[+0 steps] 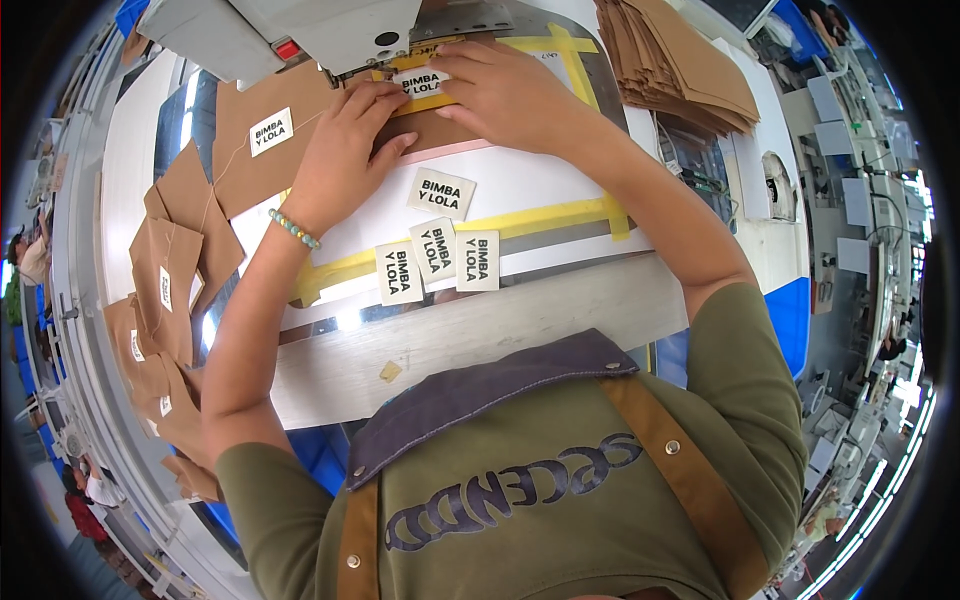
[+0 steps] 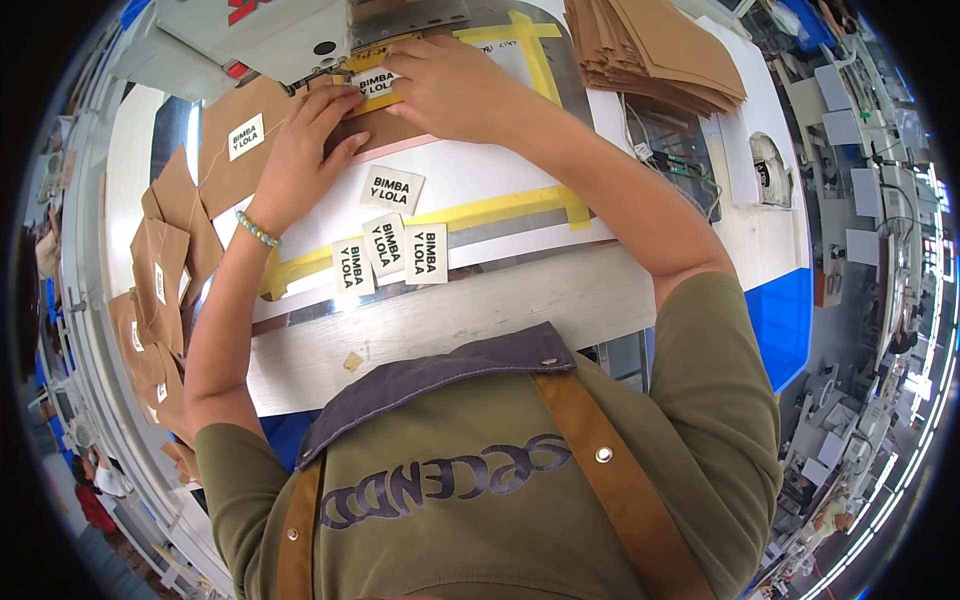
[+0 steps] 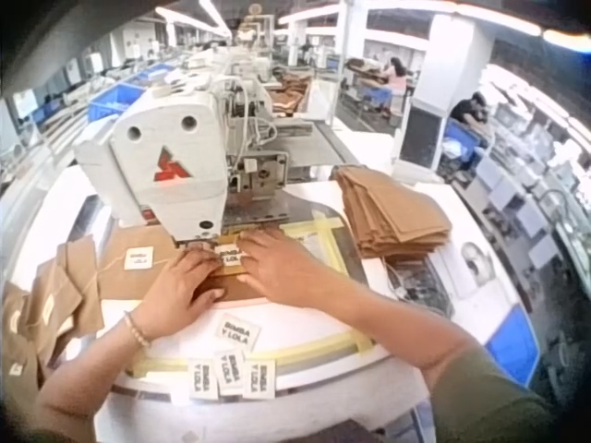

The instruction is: Sewing brand labels onto fabric pieces using an industrial sewing machine.

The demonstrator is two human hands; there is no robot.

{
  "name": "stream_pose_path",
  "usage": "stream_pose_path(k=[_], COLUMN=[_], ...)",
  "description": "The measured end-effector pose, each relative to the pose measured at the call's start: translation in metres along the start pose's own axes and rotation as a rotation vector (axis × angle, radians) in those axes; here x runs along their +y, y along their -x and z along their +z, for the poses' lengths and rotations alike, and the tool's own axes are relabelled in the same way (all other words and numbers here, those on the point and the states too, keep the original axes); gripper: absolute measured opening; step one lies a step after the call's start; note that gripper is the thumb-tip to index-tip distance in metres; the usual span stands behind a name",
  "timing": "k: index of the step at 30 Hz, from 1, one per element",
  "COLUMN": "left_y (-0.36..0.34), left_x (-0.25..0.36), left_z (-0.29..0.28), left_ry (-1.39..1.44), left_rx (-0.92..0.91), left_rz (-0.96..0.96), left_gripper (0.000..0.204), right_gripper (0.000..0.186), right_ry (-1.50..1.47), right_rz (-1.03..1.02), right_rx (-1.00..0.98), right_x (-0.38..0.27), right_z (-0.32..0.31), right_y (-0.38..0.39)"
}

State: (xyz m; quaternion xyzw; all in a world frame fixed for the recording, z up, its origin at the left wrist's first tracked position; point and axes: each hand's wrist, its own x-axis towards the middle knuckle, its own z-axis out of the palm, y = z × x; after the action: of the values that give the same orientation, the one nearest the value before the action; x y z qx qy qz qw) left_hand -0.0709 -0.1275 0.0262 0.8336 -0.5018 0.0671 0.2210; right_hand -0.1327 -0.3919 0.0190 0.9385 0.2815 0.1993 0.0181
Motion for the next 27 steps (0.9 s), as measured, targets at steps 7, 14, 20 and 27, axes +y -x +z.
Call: stream_pose_path(k=[7,14,20,27], left_y=[0.018,0.019,0.021,0.023], left_x=[-0.015,-0.017,-0.017,-0.015], left_z=[-0.005,-0.008,-0.008,-0.011], left_ry=[-0.216,-0.236,-0.25,-0.237], left_rx=[0.046,-0.051,-0.042,-0.072], left_rz=[-0.012,-0.039,0.008,-0.02], left_gripper=[0.051,0.056,0.056,0.056], right_gripper=[0.047,0.049,0.05,0.05], right_ry=[-0.35,-0.374,-0.344,-0.372], right_rz=[0.104,0.078,0.058,0.062], right_rx=[0.0,-0.063,-0.15,-0.155], right_x=[-0.002,0.003,0.004,0.002], right_z=[0.012,-0.002,-0.01,-0.012], right_y=[0.003,-0.004,-0.011,-0.015])
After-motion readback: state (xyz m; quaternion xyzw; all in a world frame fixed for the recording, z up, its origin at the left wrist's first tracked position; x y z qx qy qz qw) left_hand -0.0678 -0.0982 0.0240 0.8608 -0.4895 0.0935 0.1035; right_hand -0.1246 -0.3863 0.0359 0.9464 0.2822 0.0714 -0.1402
